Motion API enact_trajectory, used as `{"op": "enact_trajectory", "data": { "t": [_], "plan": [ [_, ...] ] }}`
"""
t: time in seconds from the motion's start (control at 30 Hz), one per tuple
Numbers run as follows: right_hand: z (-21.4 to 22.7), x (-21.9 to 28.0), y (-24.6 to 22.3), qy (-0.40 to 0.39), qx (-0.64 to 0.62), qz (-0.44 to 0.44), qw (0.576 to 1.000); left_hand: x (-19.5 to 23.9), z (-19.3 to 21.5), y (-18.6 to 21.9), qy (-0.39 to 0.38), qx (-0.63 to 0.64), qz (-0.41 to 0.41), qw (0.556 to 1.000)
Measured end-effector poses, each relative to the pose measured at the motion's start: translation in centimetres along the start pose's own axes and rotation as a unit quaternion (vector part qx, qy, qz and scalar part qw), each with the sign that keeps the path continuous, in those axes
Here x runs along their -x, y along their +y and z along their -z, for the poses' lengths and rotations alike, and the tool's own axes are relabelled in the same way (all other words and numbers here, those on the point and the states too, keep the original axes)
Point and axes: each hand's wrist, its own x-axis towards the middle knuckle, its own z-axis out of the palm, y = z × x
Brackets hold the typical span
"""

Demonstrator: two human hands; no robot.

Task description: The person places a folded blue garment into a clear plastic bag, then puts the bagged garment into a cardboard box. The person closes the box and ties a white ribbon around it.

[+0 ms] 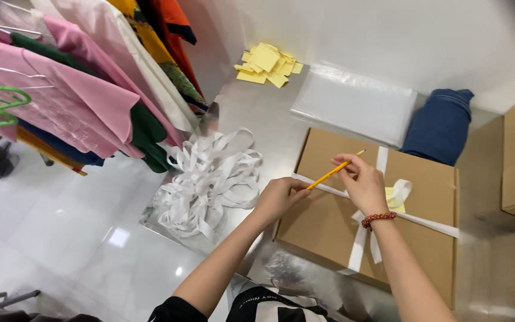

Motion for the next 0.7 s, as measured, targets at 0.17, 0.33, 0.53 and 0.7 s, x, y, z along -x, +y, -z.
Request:
{"op": "enact_trajectory", "data": {
  "t": [0.17,0.33,0.53,0.7],
  "plan": [
    [-5.6,-3.7,-4.8,-0.014,-0.035,0.010,0.999,-1.6,7.0,-6.7,0.050,-0.068,0.025,0.996],
    [-11.0,-6.5,-8.7,-0.018,-0.135,-0.046,0.990,-4.0,14.6,-10.5,0.026,-0.095,0.041,0.994],
    [-16.0,-9.3,-15.0,0.027,-0.242,-0.113,0.963,-12.1,22.3,-16.7,0.005,-0.134,0.020,0.991],
    [-21.7,-12.6,-13.8,0.003,-0.241,-0.214,0.947,-22.0,26.2,-24.7,0.011,-0.116,0.050,0.992]
  ]
}}
